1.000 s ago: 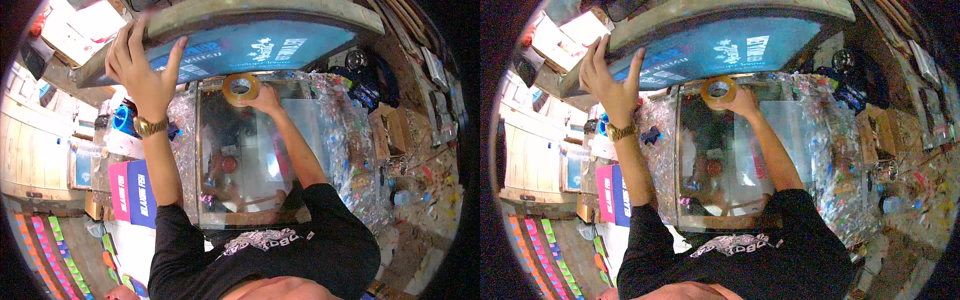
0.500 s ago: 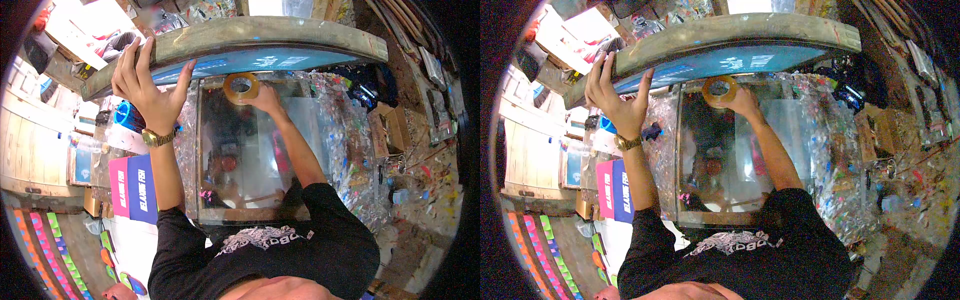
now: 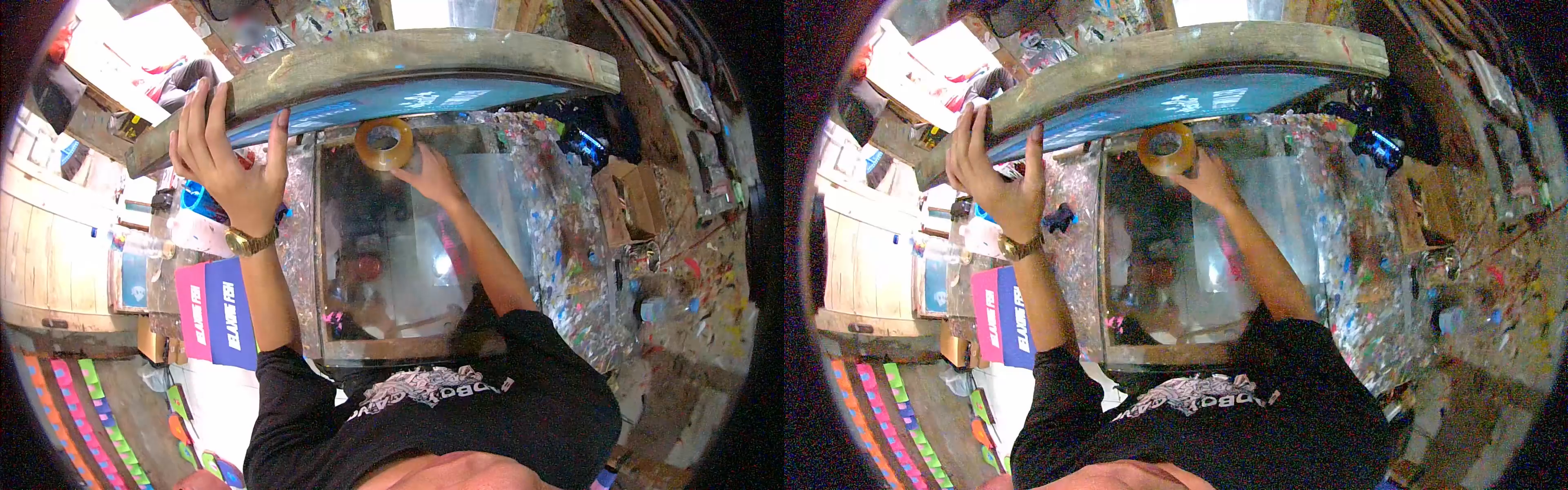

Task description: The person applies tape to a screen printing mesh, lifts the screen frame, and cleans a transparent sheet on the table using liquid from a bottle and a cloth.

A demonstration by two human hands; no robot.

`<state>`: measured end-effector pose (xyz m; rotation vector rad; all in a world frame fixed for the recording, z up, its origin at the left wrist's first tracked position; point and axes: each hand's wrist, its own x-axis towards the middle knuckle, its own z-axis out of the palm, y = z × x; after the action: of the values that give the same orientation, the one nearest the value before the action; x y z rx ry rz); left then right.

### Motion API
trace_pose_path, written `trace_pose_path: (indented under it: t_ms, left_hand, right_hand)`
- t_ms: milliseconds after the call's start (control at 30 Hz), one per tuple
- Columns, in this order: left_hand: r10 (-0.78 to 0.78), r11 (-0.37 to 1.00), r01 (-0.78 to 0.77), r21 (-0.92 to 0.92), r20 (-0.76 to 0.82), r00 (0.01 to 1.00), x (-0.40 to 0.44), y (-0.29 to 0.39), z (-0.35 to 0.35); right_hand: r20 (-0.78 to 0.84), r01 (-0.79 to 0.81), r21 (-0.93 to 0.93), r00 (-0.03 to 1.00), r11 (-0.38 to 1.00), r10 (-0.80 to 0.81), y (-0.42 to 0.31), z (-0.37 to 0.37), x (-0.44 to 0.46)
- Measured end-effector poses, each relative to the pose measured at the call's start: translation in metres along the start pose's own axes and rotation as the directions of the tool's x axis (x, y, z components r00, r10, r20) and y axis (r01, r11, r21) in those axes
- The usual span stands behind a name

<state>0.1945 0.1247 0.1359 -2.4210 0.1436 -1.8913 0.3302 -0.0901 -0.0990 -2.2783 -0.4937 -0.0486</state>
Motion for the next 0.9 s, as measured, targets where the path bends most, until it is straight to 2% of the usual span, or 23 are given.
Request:
trace_pose_path:
  t_ms: [67, 100, 133, 167, 200, 233, 267, 300, 333, 367, 400, 433, 500, 533, 633, 700, 733, 767, 800, 833, 900]
  left_hand:
    - [-0.002, 1.0, 0.002, 0.002, 0.002, 1.0, -0.005, 0.003, -0.004]
    - [-0.004, 1.0, 0.004, 0.005, 0.002, 1.0, -0.008, 0.005, -0.006]
    - [-0.007, 1.0, 0.007, 0.002, 0.009, 1.0, -0.013, 0.007, -0.008]
    - [-0.016, 1.0, 0.015, -0.016, -0.056, 0.998, -0.018, 0.01, -0.009]
    - [-0.027, 0.999, 0.023, -0.034, -0.122, 0.992, -0.024, 0.014, -0.01]
    - [-0.019, 0.998, 0.012, -0.066, -0.107, 0.994, -0.035, 0.018, -0.013]
    - [-0.11, 0.971, 0.094, -0.221, -0.06, 0.992, -0.059, 0.025, -0.011]
    - [-0.156, 0.94, 0.178, -0.292, 0.098, 0.983, -0.077, 0.039, -0.014]
    - [-0.226, 0.879, 0.326, -0.347, 0.298, 0.927, -0.098, 0.057, -0.013]
    - [-0.267, 0.799, 0.476, -0.368, 0.492, 0.829, -0.122, 0.075, -0.01]
    - [-0.244, 0.814, 0.507, -0.283, 0.626, 0.741, -0.152, 0.089, -0.005]
    - [-0.28, 0.736, 0.644, -0.207, 0.773, 0.569, -0.187, 0.105, -0.002]
    - [-0.26, 0.71, 0.701, -0.073, 0.898, 0.356, -0.234, 0.132, -0.002]
    - [-0.276, 0.7, 0.713, -0.033, 0.909, 0.313, -0.247, 0.145, -0.003]
    - [-0.324, 0.613, 0.789, -0.027, 0.903, 0.283, -0.254, 0.171, -0.006]
    - [-0.347, 0.395, 0.918, -0.034, 0.92, 0.183, -0.248, 0.179, -0.006]
    - [-0.348, 0.398, 0.917, -0.037, 0.918, 0.188, -0.244, 0.183, -0.006]
    - [-0.339, 0.397, 0.912, -0.107, 0.906, 0.254, -0.237, 0.187, -0.006]
    - [-0.331, 0.395, 0.902, -0.176, 0.888, 0.319, -0.23, 0.192, -0.007]
    - [-0.335, 0.398, 0.901, -0.176, 0.886, 0.321, -0.224, 0.197, -0.006]
    - [-0.275, 0.396, 0.878, -0.27, 0.877, 0.394, -0.214, 0.205, -0.004]
  right_hand:
    - [-0.09, 0.035, -0.13, 0.995, 0.991, -0.047, 0.011, 0.003, -0.023]
    - [-0.086, 0.03, -0.13, 0.995, 0.991, -0.041, 0.007, -0.006, -0.04]
    - [-0.007, 0.027, -0.133, 1.0, 0.991, -0.028, 0.003, -0.018, -0.06]
    - [0.072, 0.024, -0.138, 0.997, 0.99, -0.015, 0.002, -0.027, -0.079]
    - [0.076, 0.02, -0.141, 0.997, 0.99, -0.009, 0.012, -0.032, -0.096]
    - [0.127, -0.067, 0.076, 0.99, 0.995, 0.057, 0.024, -0.036, -0.112]
    - [0.191, -0.161, 0.283, 0.976, 0.945, 0.109, 0.034, -0.041, -0.126]
    - [0.199, -0.167, 0.278, 0.973, 0.946, 0.113, 0.036, -0.049, -0.139]
    - [0.21, -0.2, 0.263, 0.967, 0.944, 0.146, 0.034, -0.06, -0.153]
    - [0.221, -0.234, 0.247, 0.958, 0.94, 0.18, 0.036, -0.069, -0.167]
    - [0.229, -0.246, 0.242, 0.954, 0.939, 0.191, 0.041, -0.072, -0.181]
    - [0.217, -0.279, 0.271, 0.95, 0.921, 0.224, 0.047, -0.074, -0.194]
    - [0.211, -0.314, 0.298, 0.943, 0.902, 0.259, 0.047, -0.08, -0.206]
    - [0.195, -0.31, 0.269, 0.945, 0.912, 0.263, 0.041, -0.088, -0.208]
    - [0.182, -0.305, 0.247, 0.947, 0.92, 0.265, 0.036, -0.097, -0.212]
    - [0.174, -0.295, 0.262, 0.951, 0.919, 0.255, 0.037, -0.099, -0.207]
    - [0.142, -0.242, 0.235, 0.967, 0.941, 0.213, 0.039, -0.1, -0.203]
    - [0.112, -0.192, 0.207, 0.979, 0.959, 0.171, 0.041, -0.101, -0.199]
    - [0.113, -0.188, 0.208, 0.979, 0.96, 0.168, 0.044, -0.103, -0.194]
    - [0.074, -0.177, 0.201, 0.983, 0.963, 0.166, 0.045, -0.105, -0.188]
    - [0.015, -0.14, 0.185, 0.99, 0.973, 0.139, 0.035, -0.113, -0.175]
